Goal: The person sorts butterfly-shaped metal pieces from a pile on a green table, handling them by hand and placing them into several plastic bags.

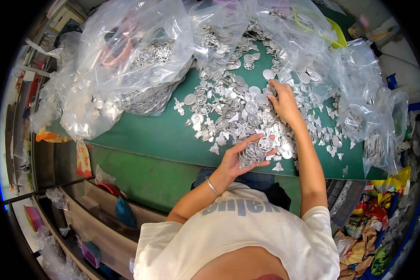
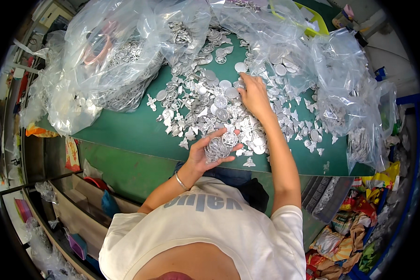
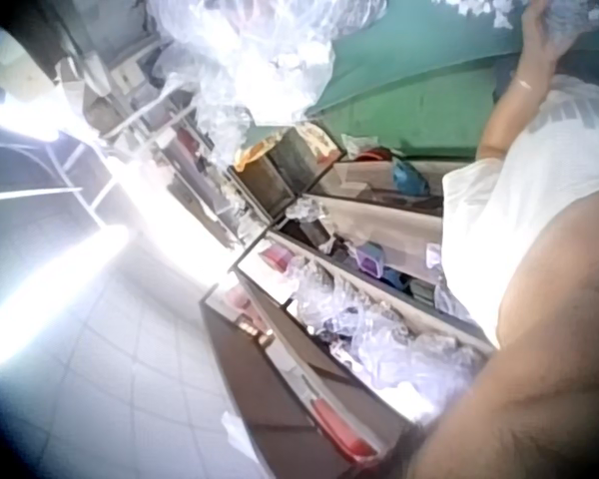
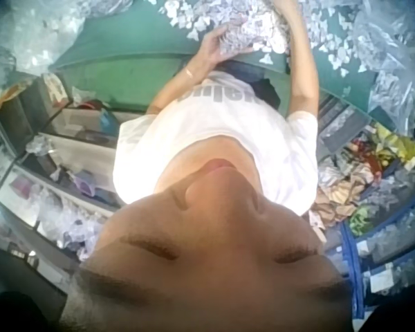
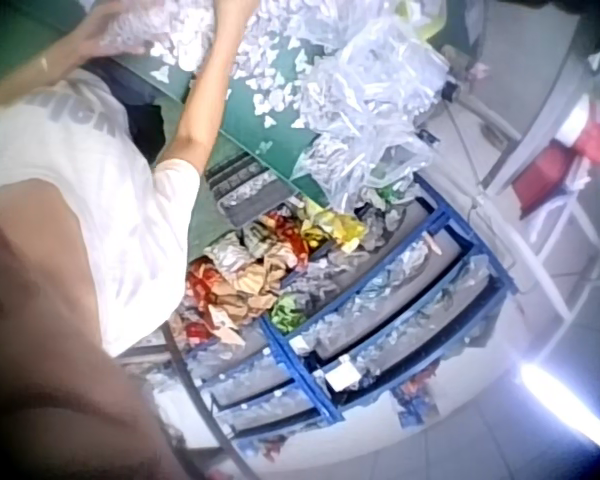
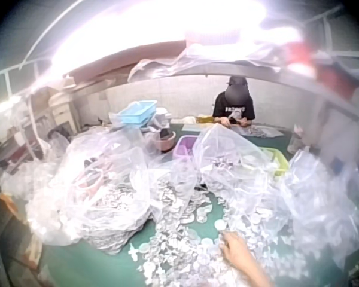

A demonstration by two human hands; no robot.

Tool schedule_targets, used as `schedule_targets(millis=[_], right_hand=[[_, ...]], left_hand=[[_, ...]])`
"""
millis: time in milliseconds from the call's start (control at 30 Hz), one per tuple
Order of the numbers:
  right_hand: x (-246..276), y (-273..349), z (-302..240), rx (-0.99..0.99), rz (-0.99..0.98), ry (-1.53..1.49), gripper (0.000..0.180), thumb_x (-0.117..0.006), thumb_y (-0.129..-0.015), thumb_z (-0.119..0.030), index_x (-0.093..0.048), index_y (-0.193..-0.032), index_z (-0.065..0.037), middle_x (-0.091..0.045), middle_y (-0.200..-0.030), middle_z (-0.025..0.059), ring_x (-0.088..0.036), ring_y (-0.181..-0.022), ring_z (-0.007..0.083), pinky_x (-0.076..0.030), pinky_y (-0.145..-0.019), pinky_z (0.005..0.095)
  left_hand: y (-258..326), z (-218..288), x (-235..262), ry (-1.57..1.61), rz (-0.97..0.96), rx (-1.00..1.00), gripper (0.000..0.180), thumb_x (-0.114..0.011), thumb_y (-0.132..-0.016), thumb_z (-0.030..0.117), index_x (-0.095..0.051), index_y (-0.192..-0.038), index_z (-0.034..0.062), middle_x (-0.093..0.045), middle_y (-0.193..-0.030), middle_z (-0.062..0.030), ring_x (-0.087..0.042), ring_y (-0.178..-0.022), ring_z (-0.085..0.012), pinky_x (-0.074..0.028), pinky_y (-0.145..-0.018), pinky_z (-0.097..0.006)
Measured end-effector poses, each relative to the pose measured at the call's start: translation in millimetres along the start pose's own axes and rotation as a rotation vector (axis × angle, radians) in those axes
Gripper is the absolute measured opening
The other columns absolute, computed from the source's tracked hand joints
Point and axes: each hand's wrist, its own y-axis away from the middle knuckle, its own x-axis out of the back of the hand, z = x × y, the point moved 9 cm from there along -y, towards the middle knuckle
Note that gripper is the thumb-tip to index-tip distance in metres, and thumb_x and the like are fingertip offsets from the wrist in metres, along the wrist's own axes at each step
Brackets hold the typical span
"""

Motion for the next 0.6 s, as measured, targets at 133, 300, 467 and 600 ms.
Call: schedule_targets(millis=[133,300,467,600], right_hand=[[-0.7,-3.8,-7.6,0.064,0.015,0.213,0.036,-0.066,-0.070,-0.003,-0.060,-0.106,-0.003,-0.060,-0.103,0.0136,-0.051,-0.095,0.0300,-0.041,-0.079,0.0391],[8.9,22.9,0.9,-0.093,-0.022,-0.125,0.028,-0.066,-0.073,-0.001,-0.062,-0.100,-0.002,-0.062,-0.087,0.0081,-0.057,-0.073,0.0203,-0.044,-0.066,0.0311],[5.6,84.0,-36.9,-0.469,-0.203,-1.006,0.014,-0.060,-0.084,-0.002,-0.061,-0.097,0.001,-0.061,-0.081,0.0014,-0.053,-0.069,0.0047,-0.042,-0.063,0.0192],[2.9,96.6,-28.5,-0.493,-0.117,-1.008,0.015,-0.059,-0.085,-0.006,-0.060,-0.100,-0.001,-0.061,-0.079,-0.0014,-0.051,-0.067,0.0026,-0.040,-0.059,0.0176]], left_hand=[[2.3,-4.2,8.2,0.051,-0.102,0.025,0.058,-0.062,-0.082,0.025,-0.040,-0.132,0.0066,-0.043,-0.120,-0.0166,-0.042,-0.119,-0.0411,-0.048,-0.088,-0.053],[1.5,-3.3,13.0,0.037,-0.079,0.033,0.066,-0.063,-0.080,0.026,-0.033,-0.136,0.0077,-0.048,-0.112,-0.0136,-0.046,-0.116,-0.0394,-0.051,-0.085,-0.046],[5.4,-2.1,16.8,-0.065,0.252,-0.020,0.062,-0.061,-0.081,0.025,-0.035,-0.133,0.0049,-0.053,-0.103,-0.0118,-0.052,-0.102,-0.0277,-0.051,-0.085,-0.045],[2.7,-6.4,21.3,0.018,0.069,-0.010,0.052,-0.059,-0.083,0.024,-0.042,-0.127,0.0047,-0.052,-0.107,-0.0130,-0.052,-0.104,-0.0304,-0.051,-0.086,-0.044]])
